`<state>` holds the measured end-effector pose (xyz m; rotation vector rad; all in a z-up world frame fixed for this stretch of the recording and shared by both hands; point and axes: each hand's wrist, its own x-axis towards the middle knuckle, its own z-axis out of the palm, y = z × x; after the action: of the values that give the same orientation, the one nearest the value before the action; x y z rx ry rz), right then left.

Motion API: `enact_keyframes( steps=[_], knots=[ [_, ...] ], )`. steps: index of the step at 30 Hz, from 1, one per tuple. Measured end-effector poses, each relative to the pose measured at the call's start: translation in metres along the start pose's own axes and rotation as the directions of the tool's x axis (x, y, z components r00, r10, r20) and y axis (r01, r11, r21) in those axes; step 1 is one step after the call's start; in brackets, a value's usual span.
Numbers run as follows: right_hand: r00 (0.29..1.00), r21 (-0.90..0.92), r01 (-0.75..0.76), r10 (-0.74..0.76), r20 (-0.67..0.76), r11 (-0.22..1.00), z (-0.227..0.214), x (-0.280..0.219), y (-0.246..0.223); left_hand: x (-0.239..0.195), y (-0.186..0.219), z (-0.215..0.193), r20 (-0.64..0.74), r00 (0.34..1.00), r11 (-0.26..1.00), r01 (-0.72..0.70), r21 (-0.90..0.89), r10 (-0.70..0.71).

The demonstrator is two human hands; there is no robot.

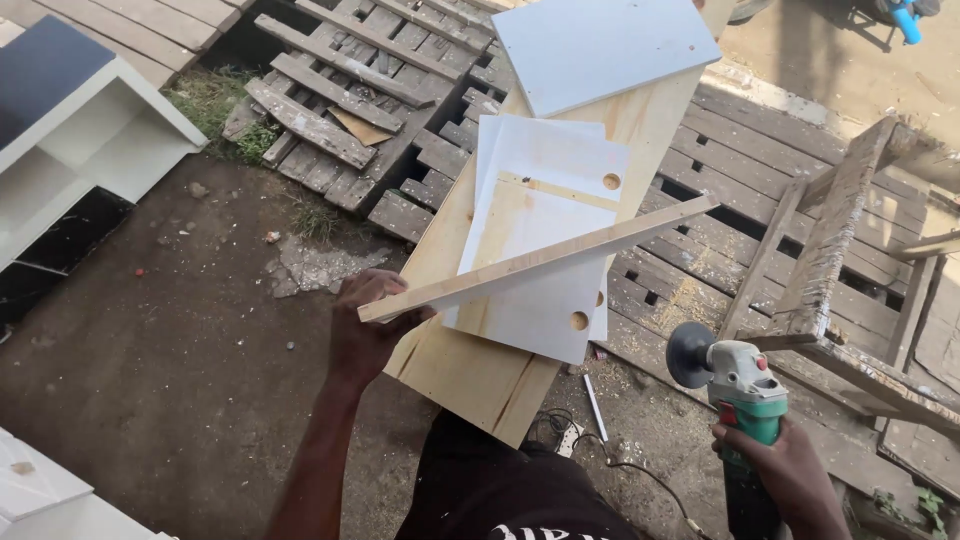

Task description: The person uses a handheld electric sander to smooth the edges and surfaces of several white-painted wooden boards. They work on a makeshift table outdoors, flipping the boards over to sand different sides and edges.

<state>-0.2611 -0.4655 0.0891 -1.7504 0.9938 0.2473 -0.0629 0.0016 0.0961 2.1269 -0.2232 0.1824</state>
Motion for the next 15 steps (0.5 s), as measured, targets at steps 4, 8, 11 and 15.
enact_keyframes(
  steps=[4, 8, 11, 15],
  knots=[
    [0.999, -0.084, 0.045, -0.047, -0.018, 0.995, 0.004, -0.021, -0.046, 0.015, -0.015, 0.034, 0.187, 0.961, 0.747, 0.275, -0.605, -0.202],
    [0.996, -0.197, 0.078, -0.084, -0.025, 0.977, 0.027, -0.064, -0.106, 0.023, -0.018, 0.037, 0.2, 0.951, 0.647, 0.308, -0.698, -0.237],
    [0.995, -0.389, 0.077, -0.097, -0.032, 0.918, 0.044, -0.091, -0.135, 0.016, -0.007, 0.025, 0.237, 0.948, 0.648, 0.317, -0.692, -0.211],
    [0.985, -0.359, 0.17, -0.169, 0.034, 0.918, 0.087, -0.136, -0.183, 0.014, 0.005, 0.022, 0.2, 0.978, 0.743, 0.177, -0.646, -0.059]
  ],
)
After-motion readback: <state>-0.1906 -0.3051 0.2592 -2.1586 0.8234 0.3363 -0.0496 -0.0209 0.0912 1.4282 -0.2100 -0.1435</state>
